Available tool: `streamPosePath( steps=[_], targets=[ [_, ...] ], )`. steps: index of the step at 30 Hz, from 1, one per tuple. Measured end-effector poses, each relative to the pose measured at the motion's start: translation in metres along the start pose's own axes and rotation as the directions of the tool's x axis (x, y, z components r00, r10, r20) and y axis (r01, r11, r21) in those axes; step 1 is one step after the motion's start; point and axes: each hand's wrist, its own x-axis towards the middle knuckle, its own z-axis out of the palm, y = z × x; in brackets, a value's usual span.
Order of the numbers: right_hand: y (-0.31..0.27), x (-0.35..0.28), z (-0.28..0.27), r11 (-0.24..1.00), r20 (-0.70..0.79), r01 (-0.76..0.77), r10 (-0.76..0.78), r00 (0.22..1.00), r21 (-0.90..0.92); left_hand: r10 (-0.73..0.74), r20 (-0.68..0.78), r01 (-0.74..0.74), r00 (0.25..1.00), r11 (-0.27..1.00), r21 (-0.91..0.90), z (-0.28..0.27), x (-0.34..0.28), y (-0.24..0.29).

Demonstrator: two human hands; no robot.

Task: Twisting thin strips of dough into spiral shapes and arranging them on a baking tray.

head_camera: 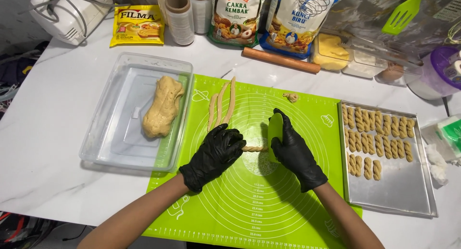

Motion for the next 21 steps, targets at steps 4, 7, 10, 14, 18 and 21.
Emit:
streamPosePath(
  steps=[4,7,10,14,18,21],
  targets=[
    [0.007,0.029,0.003,0.988,0.076,-0.098,0.108,0.991,-0.115,0.002,-0.008,-0.002,1.0,1.0,0.007,-0.013,0.008,0.005],
    [0.016,0.052,0.007,0.983,0.067,-0.095,0.106,0.992,-0.159,0.008,-0.007,-0.008,1.0,1.0,0.02,-0.006,0.005,0.002],
    [0.017,0.068,0.007,0.986,0.049,-0.082,0.09,0.995,-0.148,-0.015,0.031,0.014,0.999,0.999,0.029,0.003,-0.001,-0.001],
    [0.023,0.086,0.007,0.987,0.007,-0.08,0.081,0.997,-0.138,-0.259,0.382,0.305,0.887,0.95,-0.063,-0.006,0.002,0.007],
    [0.017,0.085,0.004,0.989,-0.03,-0.059,0.055,0.998,-0.136,-0.238,0.346,0.269,0.908,0.962,-0.043,0.0,0.0,0.002],
    [0.016,0.073,-0.003,0.993,-0.071,0.048,-0.056,0.996,-0.111,-0.217,0.297,0.232,0.93,0.972,-0.017,0.006,-0.001,-0.005]
  ],
)
